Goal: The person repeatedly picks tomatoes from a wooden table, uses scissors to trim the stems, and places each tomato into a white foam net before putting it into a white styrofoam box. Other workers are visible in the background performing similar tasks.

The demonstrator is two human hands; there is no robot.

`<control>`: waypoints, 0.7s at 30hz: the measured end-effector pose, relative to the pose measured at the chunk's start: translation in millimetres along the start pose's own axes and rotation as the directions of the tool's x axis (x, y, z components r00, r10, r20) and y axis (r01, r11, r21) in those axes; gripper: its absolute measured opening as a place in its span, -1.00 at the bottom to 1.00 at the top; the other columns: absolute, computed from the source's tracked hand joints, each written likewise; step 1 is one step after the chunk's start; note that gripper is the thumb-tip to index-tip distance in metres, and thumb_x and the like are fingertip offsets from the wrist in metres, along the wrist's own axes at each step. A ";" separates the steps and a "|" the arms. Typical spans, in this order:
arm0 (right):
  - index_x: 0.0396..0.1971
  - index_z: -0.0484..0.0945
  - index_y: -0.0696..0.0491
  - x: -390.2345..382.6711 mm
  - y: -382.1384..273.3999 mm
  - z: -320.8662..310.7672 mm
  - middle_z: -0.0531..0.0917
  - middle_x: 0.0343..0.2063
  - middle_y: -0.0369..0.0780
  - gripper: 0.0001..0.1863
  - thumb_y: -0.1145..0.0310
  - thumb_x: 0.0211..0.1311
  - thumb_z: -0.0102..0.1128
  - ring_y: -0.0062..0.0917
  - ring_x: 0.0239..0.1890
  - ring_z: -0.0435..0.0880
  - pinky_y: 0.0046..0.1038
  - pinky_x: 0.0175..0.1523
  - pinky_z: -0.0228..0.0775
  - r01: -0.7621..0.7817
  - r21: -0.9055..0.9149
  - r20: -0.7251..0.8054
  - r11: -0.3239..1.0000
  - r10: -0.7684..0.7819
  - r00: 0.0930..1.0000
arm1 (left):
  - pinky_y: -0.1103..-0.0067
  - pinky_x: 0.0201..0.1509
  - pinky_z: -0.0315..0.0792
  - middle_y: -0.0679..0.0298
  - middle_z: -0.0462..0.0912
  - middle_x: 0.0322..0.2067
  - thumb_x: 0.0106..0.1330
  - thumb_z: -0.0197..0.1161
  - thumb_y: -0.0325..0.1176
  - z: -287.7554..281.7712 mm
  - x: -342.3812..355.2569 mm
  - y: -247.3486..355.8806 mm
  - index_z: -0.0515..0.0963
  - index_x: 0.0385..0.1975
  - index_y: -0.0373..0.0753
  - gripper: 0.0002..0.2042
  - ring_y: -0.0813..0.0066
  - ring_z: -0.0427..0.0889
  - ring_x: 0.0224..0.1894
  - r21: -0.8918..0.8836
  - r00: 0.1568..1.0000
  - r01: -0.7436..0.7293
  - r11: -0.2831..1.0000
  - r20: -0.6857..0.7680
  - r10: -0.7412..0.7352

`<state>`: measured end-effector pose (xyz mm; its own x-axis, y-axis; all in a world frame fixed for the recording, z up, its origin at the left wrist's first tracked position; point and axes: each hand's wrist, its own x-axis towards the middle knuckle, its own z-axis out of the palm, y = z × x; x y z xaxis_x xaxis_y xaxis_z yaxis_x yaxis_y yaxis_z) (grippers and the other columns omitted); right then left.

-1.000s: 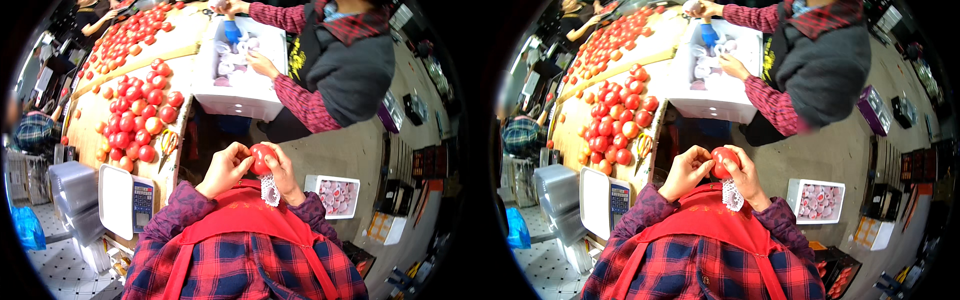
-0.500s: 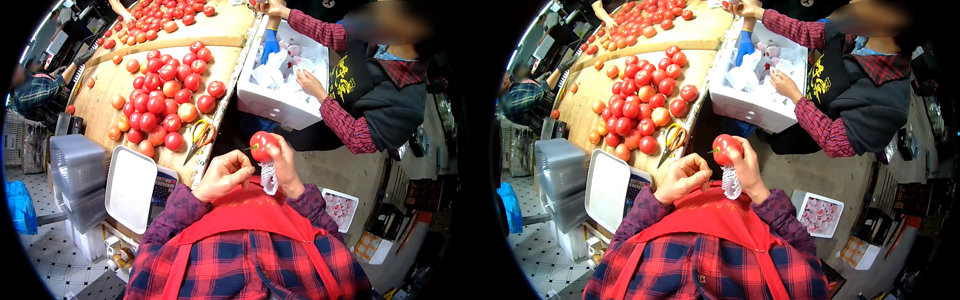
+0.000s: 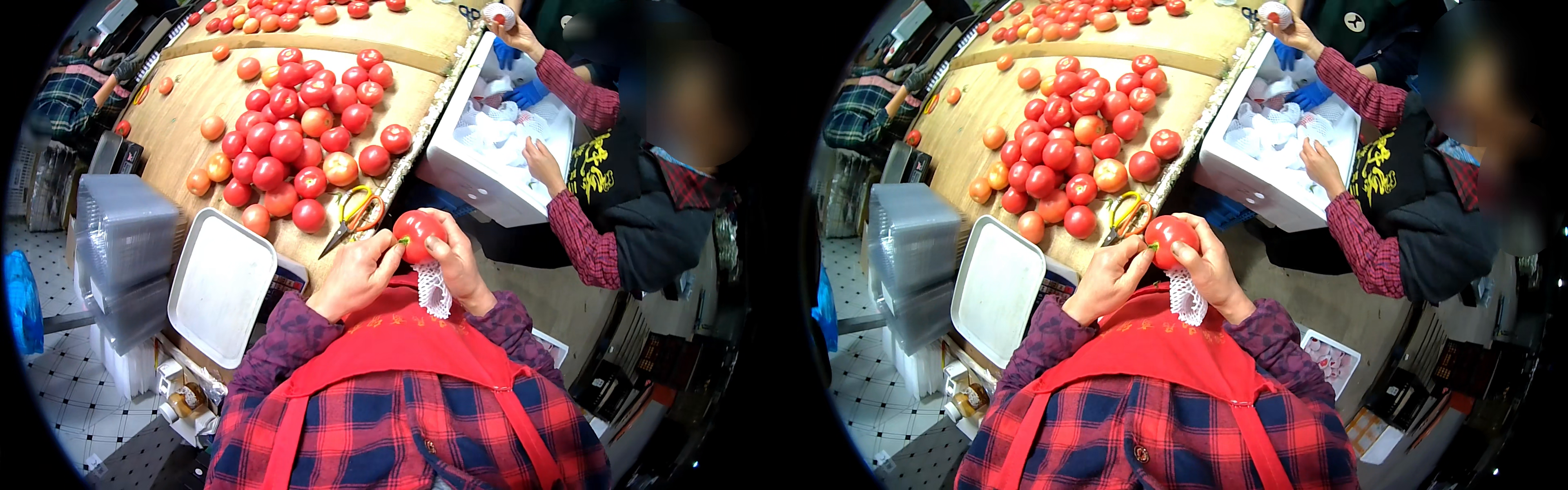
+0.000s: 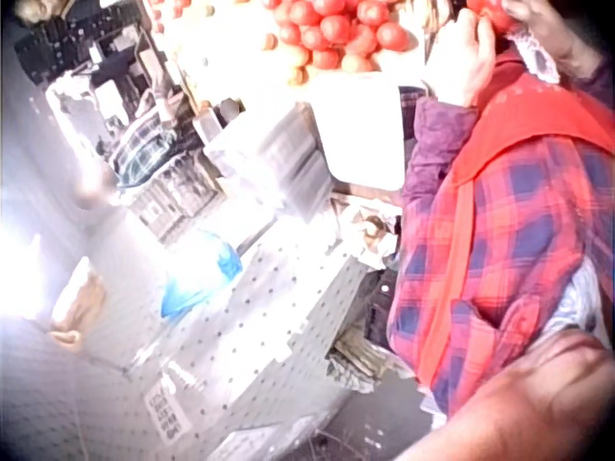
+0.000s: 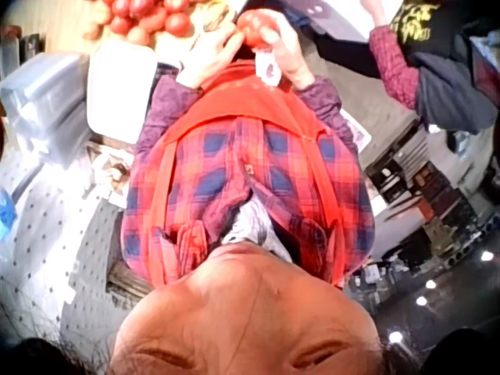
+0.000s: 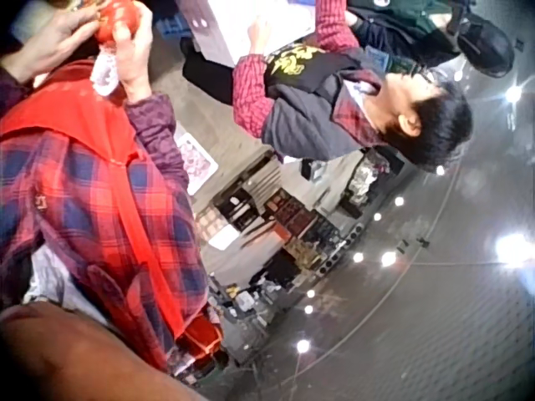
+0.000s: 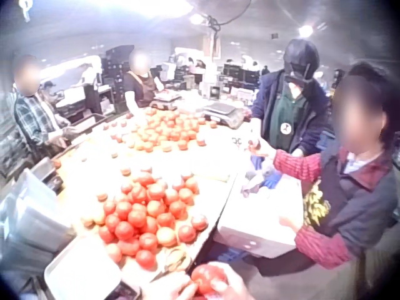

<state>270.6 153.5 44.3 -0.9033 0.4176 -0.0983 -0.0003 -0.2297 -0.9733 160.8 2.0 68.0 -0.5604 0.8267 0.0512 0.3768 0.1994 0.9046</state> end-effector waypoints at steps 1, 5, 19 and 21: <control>0.08 0.35 0.18 4.8 0.4 1.4 0.53 -0.08 -0.21 -0.50 0.22 0.23 0.16 -0.60 -0.06 0.52 -0.52 0.06 0.40 -0.021 -0.020 0.020 1.000 0.021 1.000 | 0.47 -0.43 0.38 0.12 0.49 -0.58 0.35 0.12 -0.40 -2.6 0.2 -1.8 0.48 -0.43 -0.37 -0.83 0.34 0.49 -0.55 0.002 1.000 -0.006 1.000 -0.001 0.006; 0.06 0.38 0.17 31.0 0.9 5.3 0.56 -0.14 -0.22 -0.48 0.18 0.19 0.23 -0.62 -0.13 0.54 -0.54 -0.01 0.44 -0.033 -0.179 0.085 0.983 0.049 0.995 | 0.53 -0.47 0.33 0.23 0.45 -0.62 0.33 0.11 -0.47 -13.5 -0.1 -0.3 0.46 -0.47 -0.34 -0.87 0.46 0.44 -0.58 -0.209 0.992 -0.094 0.973 -0.107 0.072; 0.10 0.39 0.10 74.8 14.9 0.0 0.55 -0.03 -0.23 -0.53 0.06 0.49 -0.30 -0.55 -0.07 0.58 -0.49 0.03 0.43 -0.634 0.505 0.490 0.586 0.410 0.770 | 0.44 0.23 0.34 0.05 0.39 0.09 -0.07 0.56 -0.29 -4.9 34.1 -16.9 0.25 0.19 -0.32 -0.20 0.29 0.45 0.14 -0.288 0.966 0.066 0.955 -0.223 -0.134; 0.13 0.38 0.09 70.4 15.6 -6.5 0.54 -0.02 -0.25 -0.52 0.06 0.50 -0.31 -0.57 -0.07 0.57 -0.50 0.05 0.41 -0.615 0.424 0.542 0.664 0.358 0.760 | 0.47 0.21 0.36 0.10 0.41 0.06 -0.05 0.55 -0.31 -6.7 38.2 -18.9 0.26 0.18 -0.31 -0.22 0.35 0.46 0.12 -0.438 0.947 0.116 0.892 -0.223 -0.233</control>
<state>209.8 185.0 20.9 -0.9194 -0.2411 -0.3108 0.3736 -0.7825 -0.4980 127.3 26.3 55.7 -0.7828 0.6186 -0.0678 -0.0519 0.0437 0.9977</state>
